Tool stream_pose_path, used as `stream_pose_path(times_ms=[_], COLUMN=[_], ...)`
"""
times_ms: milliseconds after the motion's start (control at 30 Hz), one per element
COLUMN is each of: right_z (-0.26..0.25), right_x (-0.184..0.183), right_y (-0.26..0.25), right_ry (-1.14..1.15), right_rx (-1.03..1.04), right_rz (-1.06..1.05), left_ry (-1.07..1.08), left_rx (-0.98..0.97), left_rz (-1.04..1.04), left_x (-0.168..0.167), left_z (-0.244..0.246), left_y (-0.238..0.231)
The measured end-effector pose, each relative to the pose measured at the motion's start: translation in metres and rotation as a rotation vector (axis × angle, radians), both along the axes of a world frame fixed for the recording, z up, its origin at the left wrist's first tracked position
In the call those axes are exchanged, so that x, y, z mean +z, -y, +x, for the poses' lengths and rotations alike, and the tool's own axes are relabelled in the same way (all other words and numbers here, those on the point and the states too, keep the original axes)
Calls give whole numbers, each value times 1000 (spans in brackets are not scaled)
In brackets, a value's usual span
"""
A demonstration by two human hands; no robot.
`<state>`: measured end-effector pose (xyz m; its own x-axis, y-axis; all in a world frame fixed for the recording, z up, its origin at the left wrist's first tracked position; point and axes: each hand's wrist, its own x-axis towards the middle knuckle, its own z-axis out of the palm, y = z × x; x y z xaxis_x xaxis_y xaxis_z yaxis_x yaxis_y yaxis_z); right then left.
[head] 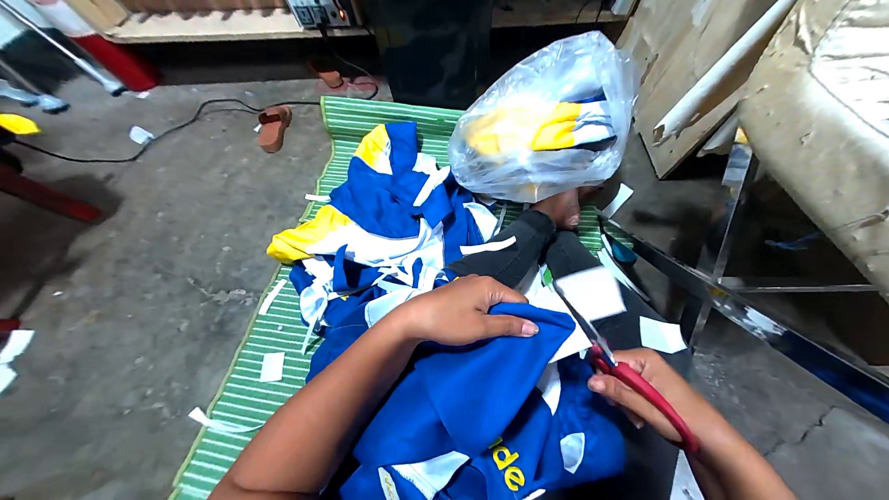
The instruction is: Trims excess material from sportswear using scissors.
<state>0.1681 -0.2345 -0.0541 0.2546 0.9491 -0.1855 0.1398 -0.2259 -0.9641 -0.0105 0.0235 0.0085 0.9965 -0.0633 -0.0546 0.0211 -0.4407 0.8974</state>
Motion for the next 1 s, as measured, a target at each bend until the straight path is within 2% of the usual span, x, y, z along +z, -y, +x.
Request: stream_pose_path(times_ms=[100, 200, 233, 267, 367, 433, 467, 533, 600, 633, 667, 733, 767, 833, 933, 1000], right_z=[-1, -12, -19, -27, -54, -68, -72, -74, -69, -66, -65, -57, -51, -40, -28, -23], right_x=[8, 19, 23, 27, 36, 41, 45, 52, 57, 59, 60, 63, 66, 74, 86, 91], right_y=[-24, -64, -79, -94, -135, -153, -159, -165, -164, -164, -163, -161, -160, -155, -148, -144], right_ry=[51, 198, 240, 282, 365, 378, 367, 334, 342, 389, 433, 461, 450, 403, 369, 336], right_rx=[-184, -295, -293, -280, -205, -146, -124, -96, -76, -72, -76, -97, -109, -126, -104, -99], right_rz=[174, 420, 483, 526, 549, 507, 491, 510, 485, 428, 379, 366, 396, 441, 451, 461], left_ry=[187, 271, 299, 353, 462, 440, 463, 447, 367, 370, 377, 326, 335, 350, 340, 338], left_rx=[212, 666, 763, 793, 720, 814, 829, 896, 1001, 982, 949, 1086, 1095, 1007, 985, 996], left_rz=[-208, -486, -560, -647, -880, -1001, -1007, -882, -796, -766, -726, -733, -771, -783, -479, -355], left_x=[0, 0, -5, -16, -50, -31, -34, -55, -54, -54, -51, -13, -3, 5, 17, 16], left_z=[-17, -35, -40, -44, -53, -49, -50, -57, -60, -62, -64, -57, -53, -53, -42, -30], left_y=[-4, 1, -3, -11, -36, -21, -19, -27, -25, -23, -20, 0, 3, 7, 16, 14])
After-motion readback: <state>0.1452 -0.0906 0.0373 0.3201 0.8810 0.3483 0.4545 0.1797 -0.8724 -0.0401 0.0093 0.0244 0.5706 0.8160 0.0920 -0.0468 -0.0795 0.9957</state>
